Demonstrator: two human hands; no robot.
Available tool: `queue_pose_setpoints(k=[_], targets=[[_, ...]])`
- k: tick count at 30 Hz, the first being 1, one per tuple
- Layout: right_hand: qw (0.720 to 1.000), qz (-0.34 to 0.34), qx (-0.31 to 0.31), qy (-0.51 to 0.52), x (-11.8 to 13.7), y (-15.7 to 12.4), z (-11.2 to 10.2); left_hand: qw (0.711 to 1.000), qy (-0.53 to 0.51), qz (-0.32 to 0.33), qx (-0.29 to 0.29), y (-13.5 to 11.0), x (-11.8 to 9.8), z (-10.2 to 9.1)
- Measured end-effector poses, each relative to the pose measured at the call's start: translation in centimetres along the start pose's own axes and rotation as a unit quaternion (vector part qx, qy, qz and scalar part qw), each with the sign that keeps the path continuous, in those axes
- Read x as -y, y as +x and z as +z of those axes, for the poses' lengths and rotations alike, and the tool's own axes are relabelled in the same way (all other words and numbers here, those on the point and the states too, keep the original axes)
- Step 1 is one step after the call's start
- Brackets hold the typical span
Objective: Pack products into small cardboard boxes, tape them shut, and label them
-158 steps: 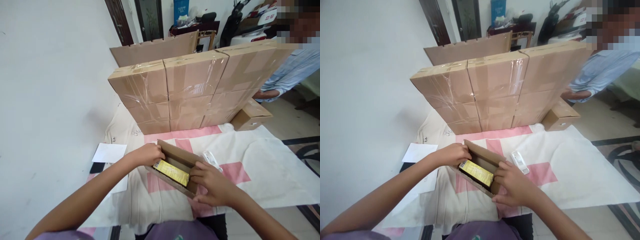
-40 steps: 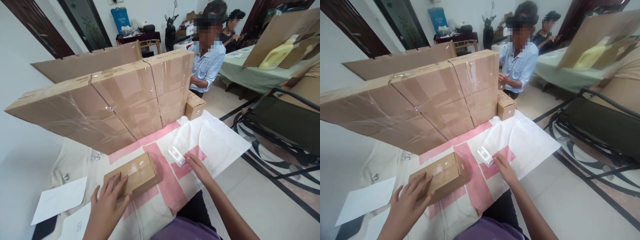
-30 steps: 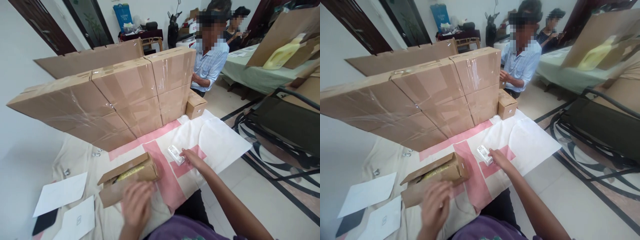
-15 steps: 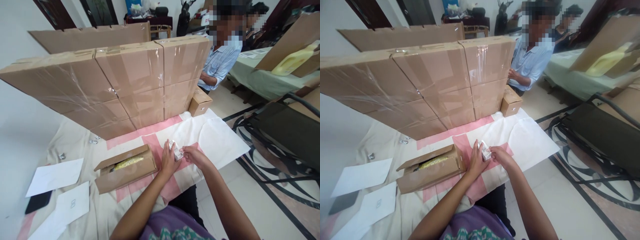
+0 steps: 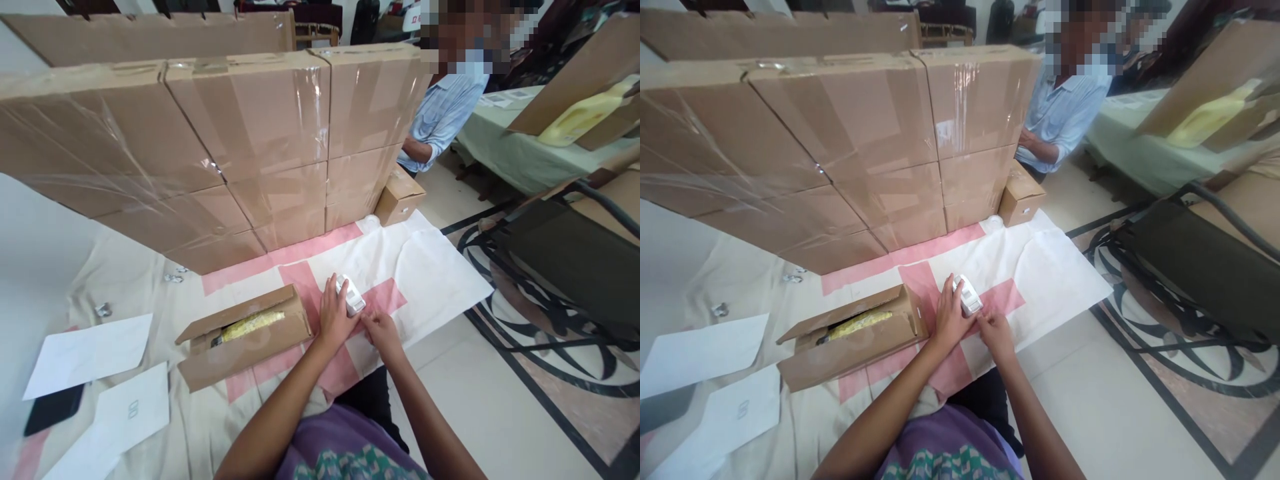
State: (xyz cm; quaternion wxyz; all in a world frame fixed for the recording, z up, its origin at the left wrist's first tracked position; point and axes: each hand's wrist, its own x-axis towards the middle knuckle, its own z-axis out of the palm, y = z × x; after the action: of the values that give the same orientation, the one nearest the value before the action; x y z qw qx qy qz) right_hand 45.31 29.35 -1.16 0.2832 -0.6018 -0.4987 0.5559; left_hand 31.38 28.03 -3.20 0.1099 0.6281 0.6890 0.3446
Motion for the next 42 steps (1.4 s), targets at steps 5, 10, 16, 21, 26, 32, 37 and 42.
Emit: queue_pose_setpoints(k=[5, 10, 16, 21, 26, 32, 37, 42], targets=[[0.998, -0.050, -0.034, -0.019, -0.1, -0.5, -0.3, 1.000, -0.019, -0.010, -0.008, 0.1, -0.1, 0.0], [0.994, -0.095, 0.035, 0.029, 2.0, -3.8, -1.6, 0.958, -0.267, -0.105, -0.020, -2.3, -1.8, -3.0], [0.971, -0.156, 0.171, 0.058, 3.9, -7.7, -1.3, 0.795, -0.539, -0.268, 0.069, -6.5, -4.4, -7.9], [0.943, -0.232, 0.238, 0.005, 4.1, -8.5, -0.3, 0.782, -0.554, -0.282, 0.035, -7.2, -4.6, -10.2], [0.938, -0.239, 0.251, -0.014, 3.8, -7.7, 0.6, 0.881, -0.446, -0.155, -0.032, -8.8, -4.6, -13.2], [0.906, -0.287, 0.311, -0.022, 4.2, -8.5, 2.1, 0.868, -0.436, -0.237, -0.002, -12.0, -2.9, -14.8], [0.882, -0.323, 0.335, -0.075, 5.5, -9.7, 3.7, 0.797, -0.544, -0.261, -0.023, -12.8, -1.0, -14.4], [0.886, -0.310, 0.335, -0.084, 5.8, -10.0, 5.1, 0.795, -0.517, -0.310, -0.074, -11.4, -0.6, -15.3]])
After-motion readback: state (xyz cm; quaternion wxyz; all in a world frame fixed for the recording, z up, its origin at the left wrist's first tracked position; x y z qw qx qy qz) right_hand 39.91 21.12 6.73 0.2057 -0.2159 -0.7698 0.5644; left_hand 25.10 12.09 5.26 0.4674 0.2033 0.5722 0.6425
